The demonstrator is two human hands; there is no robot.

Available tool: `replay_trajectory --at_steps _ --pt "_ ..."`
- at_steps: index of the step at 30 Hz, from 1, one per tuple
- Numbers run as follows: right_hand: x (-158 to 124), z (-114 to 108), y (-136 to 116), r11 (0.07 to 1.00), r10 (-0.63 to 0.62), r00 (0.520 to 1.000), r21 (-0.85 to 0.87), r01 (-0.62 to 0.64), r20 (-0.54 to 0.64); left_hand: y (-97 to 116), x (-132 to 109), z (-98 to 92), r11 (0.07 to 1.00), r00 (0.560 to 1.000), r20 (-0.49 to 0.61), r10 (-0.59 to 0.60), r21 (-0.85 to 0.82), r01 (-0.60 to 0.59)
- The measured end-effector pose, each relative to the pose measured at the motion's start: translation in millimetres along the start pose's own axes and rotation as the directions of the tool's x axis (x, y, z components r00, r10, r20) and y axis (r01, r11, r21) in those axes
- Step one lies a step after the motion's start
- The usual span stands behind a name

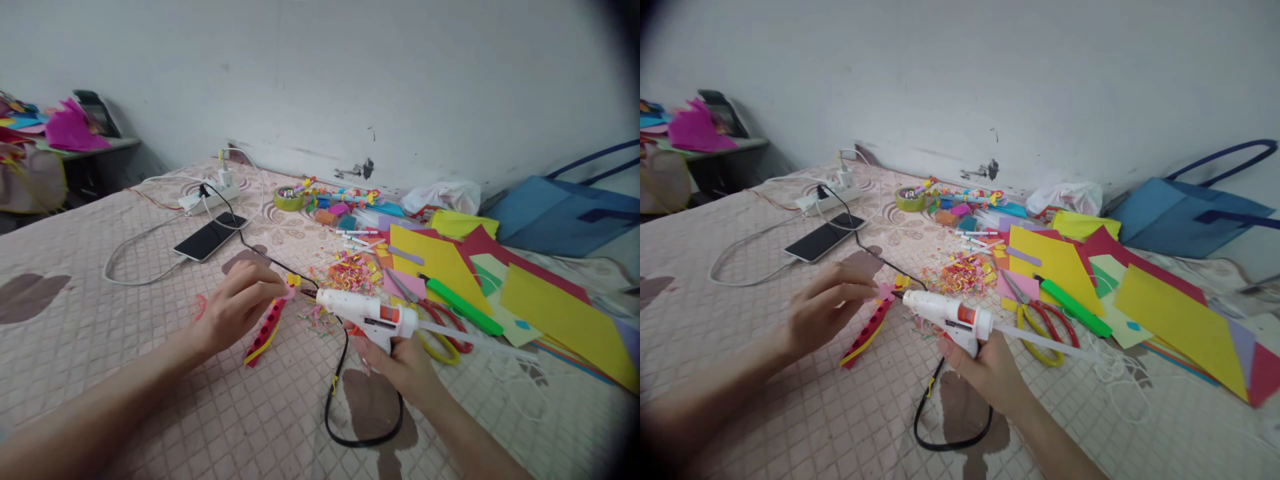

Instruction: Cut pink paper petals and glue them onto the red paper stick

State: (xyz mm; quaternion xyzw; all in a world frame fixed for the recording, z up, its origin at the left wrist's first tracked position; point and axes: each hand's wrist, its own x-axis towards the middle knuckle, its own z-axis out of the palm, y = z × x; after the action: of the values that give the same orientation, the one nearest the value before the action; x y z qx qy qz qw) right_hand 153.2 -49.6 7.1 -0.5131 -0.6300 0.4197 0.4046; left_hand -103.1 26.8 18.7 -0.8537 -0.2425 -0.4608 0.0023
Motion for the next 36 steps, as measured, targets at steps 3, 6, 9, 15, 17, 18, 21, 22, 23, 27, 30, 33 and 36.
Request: replay_trajectory --at_steps 3,6,9,15,17,18,21,22,23,27,30,33,36 --pt "0.0 0.9 -1.4 1.000 -0.008 1.000 0.013 0.008 0.005 1.2 -0.3 1.2 0.998 0.999 -0.018 -0.038 -0.050 0.037" --pt "0.1 1.2 -1.3 0.999 0.021 1.000 0.047 -0.022 0.010 1.7 -1.0 2.7 0.988 0.994 0.007 -0.107 -0.115 0.107" --pt "0.4 1.1 -0.3 0.995 0.061 0.998 0.082 -0.062 0.018 0.9 -2.1 3.7 0.960 0.975 0.051 -0.216 -0.170 0.221" --pt "0.6 1.9 -0.1 0.988 0.075 0.997 0.134 -0.079 0.030 -0.4 -2.0 1.9 0.981 0.987 0.031 -0.158 -0.107 0.161" --pt "0.1 2.5 -0.6 0.990 0.074 0.997 0.122 -0.077 0.026 0.2 -2.1 1.7 0.992 0.994 0.026 -0.107 -0.062 0.108" --pt "-0.2 2.9 -0.7 0.991 0.072 0.997 0.114 -0.075 0.025 0.4 -2.4 1.9 0.996 0.996 0.021 -0.085 -0.036 0.086" --pt "-1.2 4.0 -0.4 0.992 0.059 0.998 0.111 -0.061 0.028 0.0 -4.0 3.3 1.000 0.999 -0.017 -0.028 -0.004 0.028" --pt "-1.4 4.3 0.0 0.992 0.050 0.998 0.116 -0.053 0.031 -0.5 -4.6 3.8 1.000 0.999 -0.030 -0.011 -0.011 0.010" --pt "-1.4 4.6 0.5 0.992 0.044 0.999 0.117 -0.047 0.032 -1.2 -5.2 4.1 1.000 0.999 -0.039 0.006 -0.020 -0.006" --pt "-0.9 5.3 1.5 0.997 0.017 1.000 0.080 -0.019 0.019 -2.6 -5.4 3.0 0.998 0.998 -0.020 0.060 -0.031 -0.061" --pt "-0.6 5.6 1.2 0.999 -0.001 1.000 0.041 0.000 0.015 -1.2 -3.9 0.7 0.995 0.996 0.010 0.090 -0.034 -0.089" --pt "-0.4 5.6 0.7 1.000 -0.014 1.000 0.008 0.014 0.019 -0.2 -2.7 -0.8 0.995 0.995 0.015 0.101 -0.030 -0.100" --pt "-0.2 5.3 -0.7 1.000 -0.023 0.999 -0.016 0.024 0.028 -0.9 -2.5 -0.8 0.994 0.994 0.013 0.108 -0.021 -0.107"
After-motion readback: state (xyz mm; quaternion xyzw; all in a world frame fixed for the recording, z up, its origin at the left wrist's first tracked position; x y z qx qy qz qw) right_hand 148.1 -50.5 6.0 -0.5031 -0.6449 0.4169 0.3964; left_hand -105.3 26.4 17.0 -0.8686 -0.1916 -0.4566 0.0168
